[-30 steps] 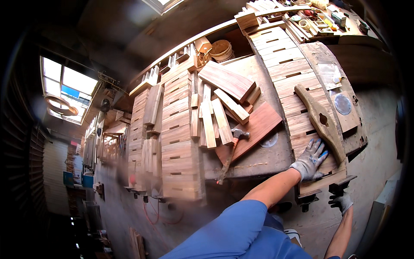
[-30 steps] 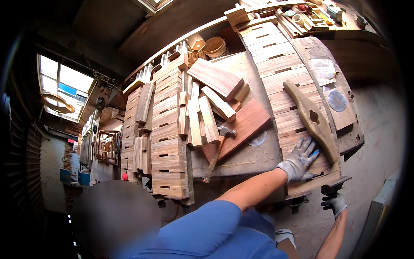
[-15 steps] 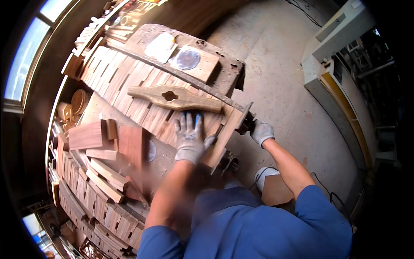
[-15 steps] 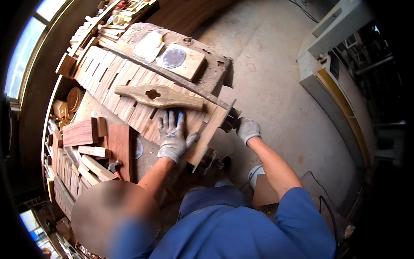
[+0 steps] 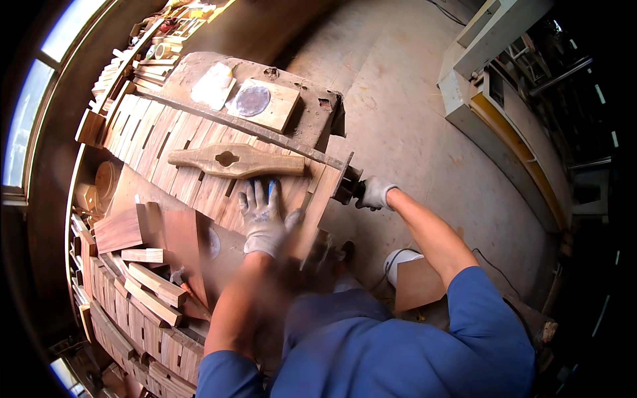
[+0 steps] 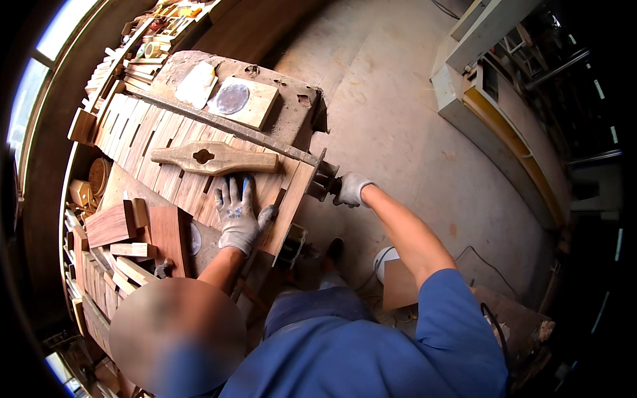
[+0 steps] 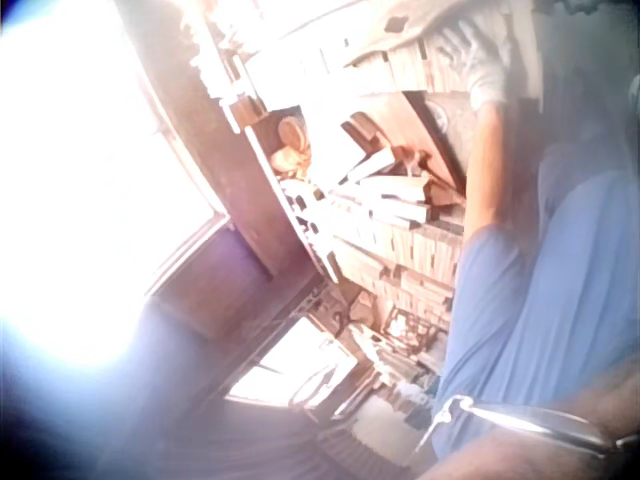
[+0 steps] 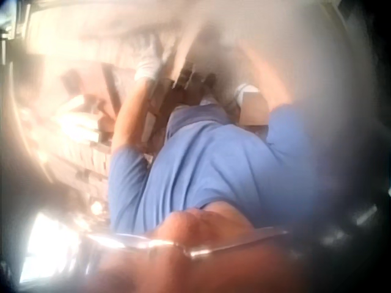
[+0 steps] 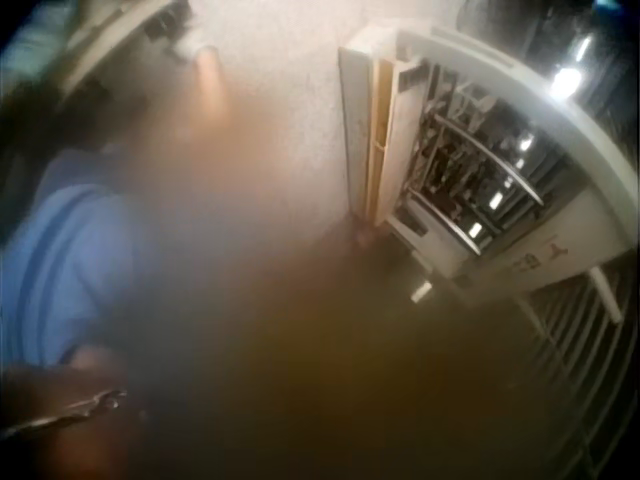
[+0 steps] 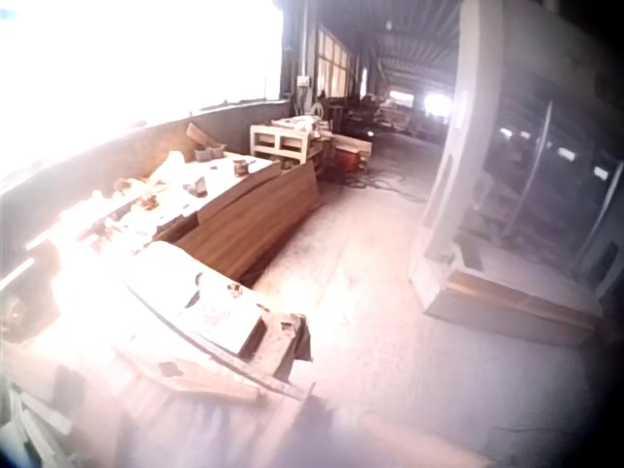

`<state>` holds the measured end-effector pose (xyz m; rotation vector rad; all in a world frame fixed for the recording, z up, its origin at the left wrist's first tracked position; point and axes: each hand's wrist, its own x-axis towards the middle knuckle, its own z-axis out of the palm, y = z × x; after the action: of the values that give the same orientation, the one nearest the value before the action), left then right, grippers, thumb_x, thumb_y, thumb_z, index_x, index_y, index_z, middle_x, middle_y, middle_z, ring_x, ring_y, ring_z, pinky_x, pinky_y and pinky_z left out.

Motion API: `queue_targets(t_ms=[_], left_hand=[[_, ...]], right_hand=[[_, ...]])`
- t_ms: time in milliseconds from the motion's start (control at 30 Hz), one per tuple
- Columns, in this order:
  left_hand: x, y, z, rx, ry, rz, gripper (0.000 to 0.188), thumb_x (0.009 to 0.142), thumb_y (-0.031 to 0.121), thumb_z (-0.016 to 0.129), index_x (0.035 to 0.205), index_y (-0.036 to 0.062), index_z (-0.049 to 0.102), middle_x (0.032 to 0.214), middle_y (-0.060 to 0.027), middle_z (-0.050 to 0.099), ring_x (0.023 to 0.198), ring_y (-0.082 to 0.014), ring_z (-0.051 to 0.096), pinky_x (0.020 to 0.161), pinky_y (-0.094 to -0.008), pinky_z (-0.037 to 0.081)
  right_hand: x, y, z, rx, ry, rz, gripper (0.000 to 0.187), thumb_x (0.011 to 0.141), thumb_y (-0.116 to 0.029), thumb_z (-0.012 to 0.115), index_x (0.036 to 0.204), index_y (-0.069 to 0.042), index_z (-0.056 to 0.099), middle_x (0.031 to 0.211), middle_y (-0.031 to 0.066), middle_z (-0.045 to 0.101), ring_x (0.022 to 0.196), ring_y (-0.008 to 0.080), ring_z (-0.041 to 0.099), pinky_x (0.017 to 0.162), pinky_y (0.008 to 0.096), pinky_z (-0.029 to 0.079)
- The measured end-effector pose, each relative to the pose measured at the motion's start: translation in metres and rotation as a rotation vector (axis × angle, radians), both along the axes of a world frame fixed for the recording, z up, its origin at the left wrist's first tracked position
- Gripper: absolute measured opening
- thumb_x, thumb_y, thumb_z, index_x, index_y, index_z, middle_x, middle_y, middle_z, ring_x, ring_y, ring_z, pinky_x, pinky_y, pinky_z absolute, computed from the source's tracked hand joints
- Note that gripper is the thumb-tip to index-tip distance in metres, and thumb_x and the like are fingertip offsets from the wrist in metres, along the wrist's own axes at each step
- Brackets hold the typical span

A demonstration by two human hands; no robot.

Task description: The person applies glue to small wooden blocks and uses a nail gun to fasten them together. They then move to a workbench to assemble these blocks into a larger wooden crate structure, using a hammer to secure the joints and aligning the pieces into a grid pattern.

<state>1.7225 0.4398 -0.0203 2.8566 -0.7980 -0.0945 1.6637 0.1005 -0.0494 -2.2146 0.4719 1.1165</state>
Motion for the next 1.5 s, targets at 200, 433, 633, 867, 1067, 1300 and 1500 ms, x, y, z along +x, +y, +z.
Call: queue_targets(t_ms=[200,433,633,867,1067,1300,1500], left_hand=[[0.001,-0.002,0.001,0.003,0.002,-0.017,0.099,0.092,0.068,0.066,0.166,0.0072,0.042,0.170,-0.0310,0.034,0.161,-0.0502,0.022,0.132,-0.0643,0.011],[-0.002,0.000,0.002,-0.039,0.018,-0.002,0.097,0.093,0.068,0.065,0.166,0.0072,0.043,0.171,-0.0301,0.034,0.161,-0.0492,0.024,0.132,-0.0636,0.011],[-0.001,0.002,0.002,-0.050,0.026,-0.007,0.094,0.093,0.069,0.064,0.162,0.0069,0.049,0.169,-0.0317,0.037,0.161,-0.0495,0.026,0.133,-0.0636,0.010],[-0.001,0.001,0.004,-0.044,0.029,0.022,0.095,0.092,0.066,0.066,0.165,0.0085,0.046,0.172,-0.0271,0.036,0.163,-0.0455,0.023,0.134,-0.0613,0.007],[-0.004,0.001,0.007,-0.069,-0.001,0.001,0.094,0.095,0.067,0.063,0.165,0.0066,0.044,0.173,-0.0285,0.033,0.164,-0.0475,0.020,0.133,-0.0617,0.008],[-0.005,0.001,-0.002,-0.037,-0.040,-0.017,0.095,0.095,0.066,0.066,0.165,0.0066,0.044,0.173,-0.0296,0.032,0.164,-0.0464,0.020,0.133,-0.0622,0.008],[-0.003,0.001,-0.004,-0.008,-0.048,-0.025,0.097,0.097,0.071,0.061,0.167,0.0066,0.042,0.175,-0.0288,0.030,0.165,-0.0464,0.018,0.134,-0.0603,0.007]], right_hand=[[-0.010,-0.018,0.044,-0.381,-0.684,-0.111,0.033,0.088,-0.027,0.071,0.112,-0.006,0.079,0.106,0.0181,0.080,0.101,0.0356,0.077,0.093,0.0449,0.060],[0.087,0.104,0.109,-0.244,-1.045,0.218,0.049,0.091,-0.037,0.078,0.128,-0.006,0.071,0.122,0.0216,0.073,0.117,0.0391,0.071,0.106,0.0473,0.055],[0.131,0.168,0.070,-0.394,-0.780,0.392,0.055,0.085,-0.024,0.083,0.131,-0.003,0.063,0.128,0.0237,0.072,0.118,0.0387,0.072,0.102,0.0473,0.059],[0.122,0.151,0.110,-0.303,-0.636,0.379,0.061,0.078,-0.037,0.077,0.128,-0.003,0.073,0.113,0.0257,0.078,0.106,0.0380,0.077,0.095,0.0470,0.061],[-0.053,0.075,0.173,0.413,-0.273,-0.354,0.049,0.079,-0.018,0.086,0.122,0.000,0.069,0.089,0.0108,0.075,0.083,0.0170,0.076,0.061,0.0328,0.059],[-0.270,0.125,0.125,0.589,-0.295,-1.195,0.054,0.088,-0.012,0.085,0.133,0.005,0.061,0.095,0.0113,0.071,0.076,0.0205,0.073,0.071,0.0377,0.064],[-0.318,0.162,0.068,0.739,0.088,-1.502,0.041,0.095,-0.022,0.082,0.123,0.004,0.068,0.096,0.0158,0.072,0.077,0.0274,0.075,0.068,0.0416,0.066]])
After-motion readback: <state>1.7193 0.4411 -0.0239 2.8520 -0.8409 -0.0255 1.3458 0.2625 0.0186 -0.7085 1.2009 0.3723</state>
